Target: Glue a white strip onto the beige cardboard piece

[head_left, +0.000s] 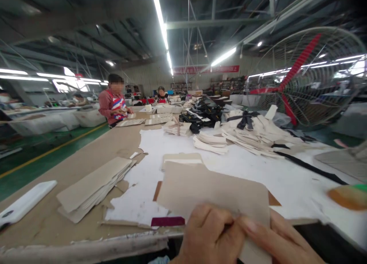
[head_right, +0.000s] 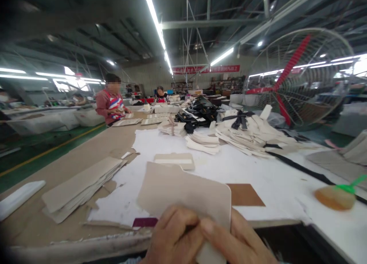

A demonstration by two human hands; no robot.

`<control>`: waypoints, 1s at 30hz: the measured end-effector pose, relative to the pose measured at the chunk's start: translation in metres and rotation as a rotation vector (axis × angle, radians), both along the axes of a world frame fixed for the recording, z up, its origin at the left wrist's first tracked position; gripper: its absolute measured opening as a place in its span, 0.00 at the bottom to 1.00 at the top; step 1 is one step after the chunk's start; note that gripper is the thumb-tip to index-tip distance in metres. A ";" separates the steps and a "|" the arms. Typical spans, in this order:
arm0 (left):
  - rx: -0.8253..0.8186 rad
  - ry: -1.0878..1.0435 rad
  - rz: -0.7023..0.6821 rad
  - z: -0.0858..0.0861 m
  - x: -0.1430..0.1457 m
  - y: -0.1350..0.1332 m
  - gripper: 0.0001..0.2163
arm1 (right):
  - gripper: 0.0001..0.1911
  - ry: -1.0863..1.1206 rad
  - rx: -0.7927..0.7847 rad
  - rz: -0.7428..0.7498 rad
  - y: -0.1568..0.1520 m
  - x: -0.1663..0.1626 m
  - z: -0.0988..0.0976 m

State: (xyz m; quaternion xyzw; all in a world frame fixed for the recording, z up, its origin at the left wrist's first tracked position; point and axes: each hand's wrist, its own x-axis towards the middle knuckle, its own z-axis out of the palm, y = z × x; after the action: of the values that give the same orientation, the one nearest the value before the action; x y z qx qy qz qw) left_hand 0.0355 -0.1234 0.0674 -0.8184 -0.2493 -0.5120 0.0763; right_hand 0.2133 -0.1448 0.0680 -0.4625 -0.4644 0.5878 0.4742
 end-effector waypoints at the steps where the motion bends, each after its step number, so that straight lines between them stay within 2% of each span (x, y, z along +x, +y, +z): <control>1: -0.004 0.054 -0.065 -0.003 0.000 0.000 0.08 | 0.31 -0.043 -0.060 -0.097 -0.004 0.002 0.003; 3: -0.116 0.124 -0.177 -0.012 -0.007 -0.001 0.12 | 0.32 -0.058 -0.133 -0.209 -0.007 0.010 0.002; 4: -0.173 0.132 -0.181 -0.019 -0.014 -0.001 0.16 | 0.32 -0.026 -0.161 -0.223 -0.008 0.017 -0.002; 5: -0.227 0.114 -0.124 -0.028 -0.023 -0.002 0.20 | 0.32 0.019 -0.191 -0.219 -0.009 0.025 -0.009; 7: -0.369 -0.007 0.118 -0.045 -0.040 -0.005 0.26 | 0.30 0.107 -0.259 -0.171 -0.014 0.043 -0.027; 8: -0.490 -0.081 0.202 -0.052 -0.047 -0.006 0.28 | 0.29 0.146 -0.284 -0.146 -0.018 0.051 -0.037; 9: -0.662 -0.163 0.226 -0.059 -0.053 -0.008 0.29 | 0.27 0.184 -0.295 -0.121 -0.021 0.057 -0.048; 11: -1.038 -0.371 0.164 -0.069 -0.059 -0.012 0.30 | 0.25 0.262 -0.275 -0.072 -0.026 0.062 -0.066; 13: -1.285 -0.536 0.085 -0.075 -0.061 -0.016 0.33 | 0.24 0.331 -0.231 -0.021 -0.027 0.062 -0.079; 15: -1.351 -0.543 0.075 -0.082 -0.063 -0.016 0.36 | 0.24 0.387 -0.196 0.013 -0.023 0.060 -0.086; 19: -1.299 -0.379 0.111 -0.089 -0.071 -0.008 0.37 | 0.21 0.469 -0.148 -0.026 -0.010 0.058 -0.083; 22: -1.337 -0.426 0.090 -0.080 -0.069 -0.004 0.38 | 0.21 0.525 -0.114 -0.020 0.001 0.057 -0.079; 27: -1.659 -0.645 -0.089 -0.057 -0.056 -0.005 0.39 | 0.23 0.474 -0.112 -0.007 0.020 0.052 -0.074; 29: -1.681 -0.728 -0.120 -0.055 -0.055 0.001 0.37 | 0.25 0.379 -0.130 -0.024 0.031 0.051 -0.072; 30: -1.643 -0.743 -0.082 -0.055 -0.056 0.006 0.36 | 0.26 0.305 -0.132 -0.045 0.038 0.051 -0.071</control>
State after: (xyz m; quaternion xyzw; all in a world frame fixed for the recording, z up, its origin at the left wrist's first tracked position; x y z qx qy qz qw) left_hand -0.0201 -0.1178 0.0129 -0.4053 -0.5157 -0.4063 -0.6362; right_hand 0.2642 -0.1070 -0.0034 -0.4085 -0.3370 0.6695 0.5209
